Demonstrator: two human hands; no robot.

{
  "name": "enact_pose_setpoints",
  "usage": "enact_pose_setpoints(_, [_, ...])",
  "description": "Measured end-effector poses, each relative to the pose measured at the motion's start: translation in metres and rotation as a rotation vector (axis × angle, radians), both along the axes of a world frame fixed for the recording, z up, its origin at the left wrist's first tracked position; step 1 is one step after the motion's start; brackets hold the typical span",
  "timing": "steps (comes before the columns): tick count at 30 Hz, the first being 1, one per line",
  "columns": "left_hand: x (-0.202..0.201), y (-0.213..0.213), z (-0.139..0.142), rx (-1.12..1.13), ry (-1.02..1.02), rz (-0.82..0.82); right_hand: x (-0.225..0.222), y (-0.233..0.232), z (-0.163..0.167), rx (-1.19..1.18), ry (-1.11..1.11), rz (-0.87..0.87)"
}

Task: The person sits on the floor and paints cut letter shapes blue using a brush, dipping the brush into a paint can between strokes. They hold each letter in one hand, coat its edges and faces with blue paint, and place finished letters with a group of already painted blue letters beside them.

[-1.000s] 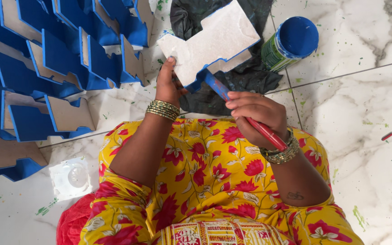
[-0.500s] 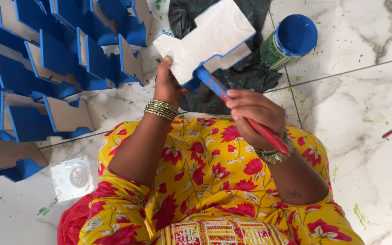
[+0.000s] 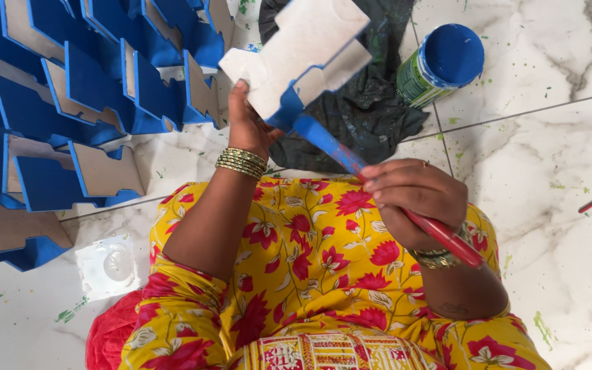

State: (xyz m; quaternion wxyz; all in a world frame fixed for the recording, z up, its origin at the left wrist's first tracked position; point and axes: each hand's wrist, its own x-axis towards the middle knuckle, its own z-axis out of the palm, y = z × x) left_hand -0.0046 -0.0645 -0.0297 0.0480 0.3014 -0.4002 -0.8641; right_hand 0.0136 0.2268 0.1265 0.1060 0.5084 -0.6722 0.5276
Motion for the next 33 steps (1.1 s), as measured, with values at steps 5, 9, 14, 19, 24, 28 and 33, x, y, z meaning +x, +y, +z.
enact_pose_setpoints(5, [0.003, 0.017, -0.001, -0.066, 0.005, -0.066, -0.014, -0.021, -0.023, -0.045, 0.09, 0.027])
enact_pose_setpoints(9, [0.007, 0.021, 0.001, -0.004, 0.126, -0.154, -0.026, -0.03, -0.036, 0.021, 0.105, 0.077])
enact_pose_setpoints(14, [0.006, 0.01, 0.006, 0.058, 0.121, -0.076, -0.021, -0.021, -0.03, 0.078, 0.124, 0.094])
enact_pose_setpoints(19, [0.004, -0.008, 0.013, -0.01, 0.151, -0.021, -0.01, -0.014, -0.012, 0.099, 0.089, 0.153])
enact_pose_setpoints(24, [0.002, -0.013, 0.015, -0.053, 0.049, 0.066, -0.009, -0.011, -0.006, 0.115, 0.078, 0.239])
enact_pose_setpoints(28, [0.001, -0.017, 0.017, -0.031, 0.039, 0.143, -0.013, 0.003, -0.002, 0.104, 0.075, 0.187])
enact_pose_setpoints(33, [0.002, -0.015, 0.013, -0.024, 0.01, 0.15, -0.027, 0.031, 0.008, -0.095, 0.023, -0.175])
